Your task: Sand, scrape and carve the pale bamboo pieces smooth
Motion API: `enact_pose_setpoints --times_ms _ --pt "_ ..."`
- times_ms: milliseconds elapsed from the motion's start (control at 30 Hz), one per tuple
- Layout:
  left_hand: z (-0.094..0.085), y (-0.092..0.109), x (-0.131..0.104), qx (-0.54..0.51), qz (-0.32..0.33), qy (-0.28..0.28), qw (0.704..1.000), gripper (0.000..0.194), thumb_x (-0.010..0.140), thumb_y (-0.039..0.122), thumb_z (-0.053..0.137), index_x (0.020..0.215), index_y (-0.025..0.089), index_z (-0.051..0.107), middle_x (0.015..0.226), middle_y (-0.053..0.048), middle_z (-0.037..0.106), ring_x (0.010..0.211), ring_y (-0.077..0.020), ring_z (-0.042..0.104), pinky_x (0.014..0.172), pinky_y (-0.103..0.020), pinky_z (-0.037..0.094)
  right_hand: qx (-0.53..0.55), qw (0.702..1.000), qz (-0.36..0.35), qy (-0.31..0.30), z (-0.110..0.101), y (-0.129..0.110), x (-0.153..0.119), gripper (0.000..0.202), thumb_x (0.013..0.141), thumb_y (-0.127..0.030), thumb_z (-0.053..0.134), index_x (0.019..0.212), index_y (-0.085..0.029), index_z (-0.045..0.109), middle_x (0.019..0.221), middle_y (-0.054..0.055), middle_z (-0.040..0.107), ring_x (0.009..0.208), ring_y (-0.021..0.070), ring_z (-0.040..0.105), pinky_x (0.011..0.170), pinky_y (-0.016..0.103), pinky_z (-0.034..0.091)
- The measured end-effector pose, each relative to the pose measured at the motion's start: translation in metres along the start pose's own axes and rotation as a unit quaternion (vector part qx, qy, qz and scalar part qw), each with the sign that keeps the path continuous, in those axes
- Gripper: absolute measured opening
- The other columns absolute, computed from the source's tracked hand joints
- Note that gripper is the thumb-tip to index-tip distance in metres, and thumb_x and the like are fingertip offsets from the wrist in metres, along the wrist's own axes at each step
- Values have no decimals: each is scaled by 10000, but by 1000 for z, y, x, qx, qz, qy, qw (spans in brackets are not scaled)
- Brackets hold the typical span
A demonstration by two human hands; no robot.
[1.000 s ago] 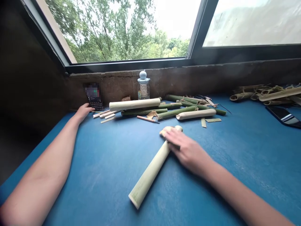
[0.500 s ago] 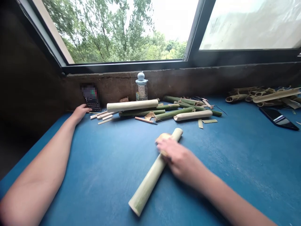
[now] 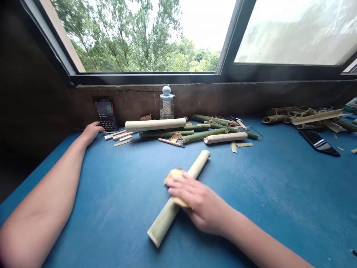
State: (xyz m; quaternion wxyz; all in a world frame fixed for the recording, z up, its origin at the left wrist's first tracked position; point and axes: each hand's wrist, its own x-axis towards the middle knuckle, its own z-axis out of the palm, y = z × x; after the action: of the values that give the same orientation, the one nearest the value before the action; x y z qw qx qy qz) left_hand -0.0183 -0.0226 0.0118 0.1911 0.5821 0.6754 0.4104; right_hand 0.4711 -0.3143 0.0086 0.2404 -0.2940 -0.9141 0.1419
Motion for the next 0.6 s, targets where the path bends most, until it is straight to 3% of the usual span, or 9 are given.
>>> enact_pose_setpoints --times_ms 67,100,200,267,367,467,533,600 --pt "0 0 0 1 -2 2 1000 217 537 263 583 739 192 622 766 -53 648 845 -281 629 869 -380 498 35 998 -45 -11 -3 2 4 411 1014 -181 421 1404 -186 551 1429 111 611 1382 207 521 1214 452 368" --pt "0 0 -1 1 -3 2 1000 216 545 273 587 742 192 623 762 -53 646 842 -282 630 862 -380 500 35 999 -32 22 -8 13 2 386 1018 -188 424 1369 -205 584 1383 105 648 1350 208 553 1194 451 396" --pt "1 1 -1 -5 -3 0 1000 218 589 327 600 761 195 622 785 -59 658 834 -281 638 831 -374 512 -23 978 146 149 -24 58 -9 331 1025 -293 449 1270 -233 662 1360 107 660 1337 268 563 1185 544 379" --pt "2 1 -2 -12 -3 3 1000 231 629 380 598 764 194 620 817 -67 670 823 -280 646 816 -375 519 -46 965 195 169 -26 71 -15 349 1023 -330 454 1295 -233 651 1396 107 636 1375 299 525 1201 603 319" --pt "2 0 -1 -20 -3 6 1000 284 659 443 602 772 184 631 842 -78 679 806 -281 651 817 -389 521 -36 985 132 107 -13 54 -12 362 1029 -287 450 1345 -234 618 1405 89 632 1415 273 481 1236 585 257" --pt "3 -2 1 -23 0 0 1000 299 621 403 636 808 171 657 854 -76 692 826 -279 656 852 -394 518 -24 997 57 38 -5 32 -6 394 1035 -245 442 1409 -254 565 1410 71 631 1402 229 500 1253 539 245" --pt "3 -3 1 -24 4 -2 1000 315 592 365 650 834 165 668 861 -72 699 850 -278 658 875 -392 513 -36 995 77 43 -6 30 -5 391 1040 -270 435 1408 -265 568 1417 72 625 1401 241 502 1241 564 257" --pt "3 -4 2 -26 6 -2 1000 327 583 357 651 846 163 667 858 -71 698 856 -278 656 882 -393 512 -62 985 142 78 -7 33 -8 394 1043 -318 427 1400 -256 581 1426 96 614 1406 278 494 1203 604 309"
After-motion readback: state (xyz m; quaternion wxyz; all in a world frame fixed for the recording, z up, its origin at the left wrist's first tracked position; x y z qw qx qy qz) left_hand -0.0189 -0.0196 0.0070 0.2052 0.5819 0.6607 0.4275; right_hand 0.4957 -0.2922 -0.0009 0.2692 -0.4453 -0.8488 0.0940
